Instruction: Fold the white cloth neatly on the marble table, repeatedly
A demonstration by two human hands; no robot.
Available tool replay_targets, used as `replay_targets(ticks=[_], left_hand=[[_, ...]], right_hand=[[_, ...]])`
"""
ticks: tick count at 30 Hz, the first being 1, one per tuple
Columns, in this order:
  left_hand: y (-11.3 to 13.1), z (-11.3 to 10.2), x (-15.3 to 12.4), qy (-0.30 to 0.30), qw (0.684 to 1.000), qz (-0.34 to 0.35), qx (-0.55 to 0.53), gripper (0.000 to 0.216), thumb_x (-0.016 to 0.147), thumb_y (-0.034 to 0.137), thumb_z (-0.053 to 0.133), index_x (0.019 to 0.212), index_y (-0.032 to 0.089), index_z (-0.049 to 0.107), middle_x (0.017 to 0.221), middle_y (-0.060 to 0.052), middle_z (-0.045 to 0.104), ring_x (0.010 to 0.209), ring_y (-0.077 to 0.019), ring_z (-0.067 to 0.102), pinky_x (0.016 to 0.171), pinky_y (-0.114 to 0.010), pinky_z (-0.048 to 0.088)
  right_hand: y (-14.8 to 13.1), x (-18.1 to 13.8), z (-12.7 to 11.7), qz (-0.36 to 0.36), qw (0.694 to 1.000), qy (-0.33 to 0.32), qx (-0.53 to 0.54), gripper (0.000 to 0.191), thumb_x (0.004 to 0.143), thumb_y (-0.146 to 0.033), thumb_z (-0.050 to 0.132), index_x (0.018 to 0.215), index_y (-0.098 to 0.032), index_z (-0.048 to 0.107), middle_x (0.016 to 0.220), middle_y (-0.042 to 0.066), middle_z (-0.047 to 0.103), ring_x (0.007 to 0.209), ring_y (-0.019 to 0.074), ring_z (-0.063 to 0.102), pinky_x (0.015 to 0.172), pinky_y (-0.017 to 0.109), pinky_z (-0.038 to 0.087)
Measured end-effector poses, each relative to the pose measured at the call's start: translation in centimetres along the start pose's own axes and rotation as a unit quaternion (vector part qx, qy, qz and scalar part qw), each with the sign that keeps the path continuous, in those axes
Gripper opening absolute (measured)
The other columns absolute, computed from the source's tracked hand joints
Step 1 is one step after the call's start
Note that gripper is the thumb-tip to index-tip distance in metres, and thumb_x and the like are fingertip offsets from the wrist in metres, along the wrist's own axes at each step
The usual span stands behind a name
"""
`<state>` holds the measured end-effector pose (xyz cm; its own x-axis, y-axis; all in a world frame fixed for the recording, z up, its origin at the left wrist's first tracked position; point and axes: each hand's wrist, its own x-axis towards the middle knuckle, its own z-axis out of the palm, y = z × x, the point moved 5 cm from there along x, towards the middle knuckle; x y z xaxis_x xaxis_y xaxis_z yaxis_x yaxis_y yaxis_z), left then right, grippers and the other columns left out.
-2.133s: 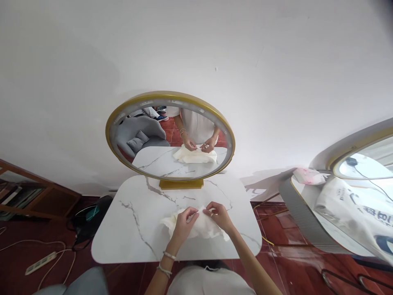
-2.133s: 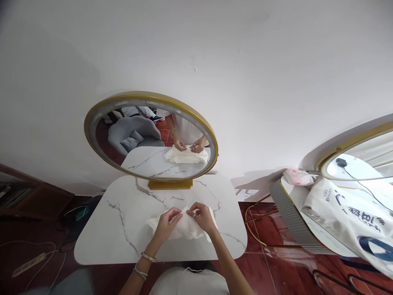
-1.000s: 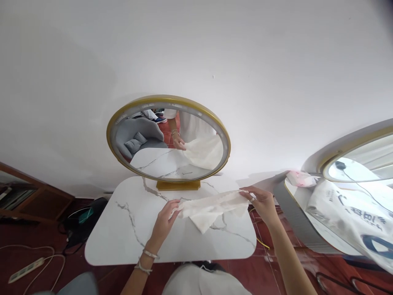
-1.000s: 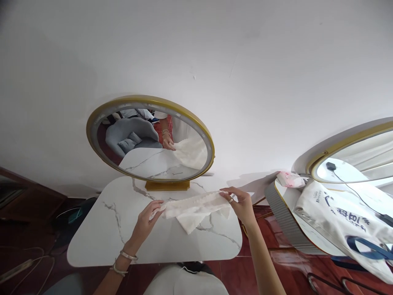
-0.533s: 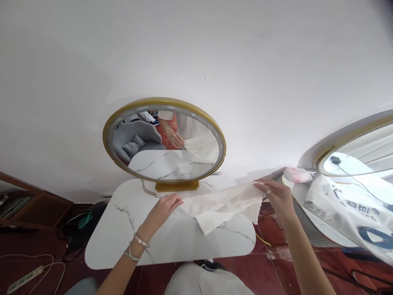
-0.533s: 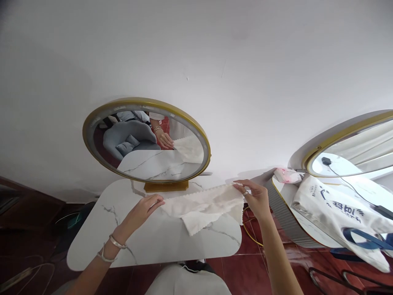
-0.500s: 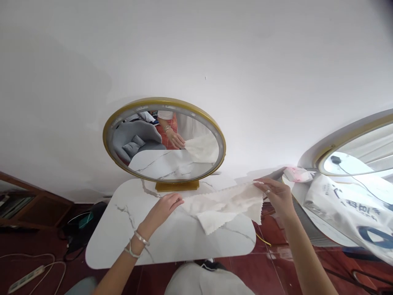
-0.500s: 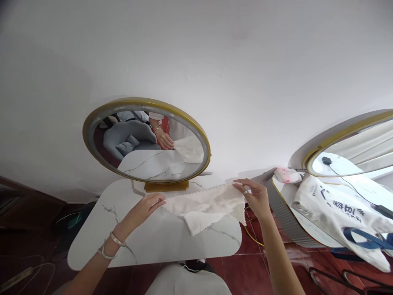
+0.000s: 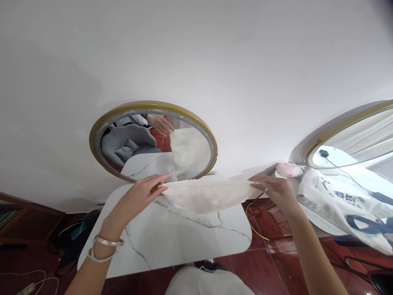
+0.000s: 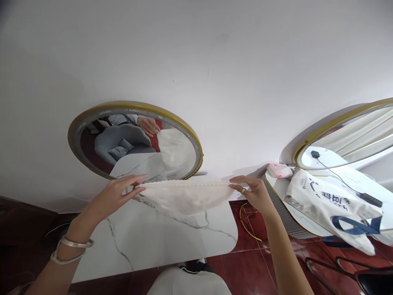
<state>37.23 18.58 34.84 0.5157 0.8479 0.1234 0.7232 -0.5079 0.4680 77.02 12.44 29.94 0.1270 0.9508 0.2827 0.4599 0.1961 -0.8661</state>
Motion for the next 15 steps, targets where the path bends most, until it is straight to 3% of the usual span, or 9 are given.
replay_targets(ticks=[5, 8, 11, 15], left_hand=[[0.7, 0.8, -0.1, -0.050, 0.999, 0.017, -0.007, 0.033, 0.093, 0.046, 0.040, 0.079, 0.022, 0.058, 0.088, -0.001, 0.062, 0.078, -0.0142, 0.058, 0.070, -0.024, 0.045], [0.3, 1.9, -0.3, -0.051, 0.995, -0.009, -0.081, 0.031, 0.092, 0.046, 0.044, 0.076, 0.021, 0.053, 0.095, -0.001, 0.064, 0.083, -0.0143, 0.059, 0.070, -0.024, 0.047], [0.0, 3.1, -0.9, -0.056, 0.986, -0.044, -0.149, 0.034, 0.088, 0.046, 0.050, 0.067, 0.020, 0.048, 0.086, -0.001, 0.066, 0.079, -0.0141, 0.061, 0.068, -0.023, 0.049], [0.2, 4.6, -2.0, -0.092, 0.980, -0.046, -0.170, 0.027, 0.086, 0.045, 0.053, 0.075, 0.021, 0.055, 0.077, 0.002, 0.064, 0.074, -0.0131, 0.061, 0.074, -0.026, 0.051]], right_hand=[[0.9, -0.2, -0.1, 0.028, 0.998, 0.038, 0.043, 0.024, 0.068, -0.045, 0.077, 0.076, -0.022, 0.075, 0.081, 0.006, 0.073, 0.076, 0.0226, 0.068, 0.066, 0.033, 0.056], [0.9, -0.5, -0.1, 0.023, 0.996, 0.043, 0.074, 0.023, 0.066, -0.043, 0.079, 0.072, -0.022, 0.075, 0.079, 0.006, 0.073, 0.073, 0.0212, 0.067, 0.064, 0.032, 0.056], [0.6, -0.9, -0.3, 0.015, 0.995, 0.029, 0.094, 0.019, 0.068, -0.040, 0.078, 0.074, -0.023, 0.075, 0.079, 0.005, 0.073, 0.072, 0.0198, 0.067, 0.063, 0.030, 0.056], [0.4, -1.8, -0.8, -0.002, 0.995, 0.009, 0.099, 0.014, 0.069, -0.036, 0.077, 0.074, -0.023, 0.075, 0.080, 0.005, 0.073, 0.075, 0.0203, 0.068, 0.065, 0.029, 0.057]])
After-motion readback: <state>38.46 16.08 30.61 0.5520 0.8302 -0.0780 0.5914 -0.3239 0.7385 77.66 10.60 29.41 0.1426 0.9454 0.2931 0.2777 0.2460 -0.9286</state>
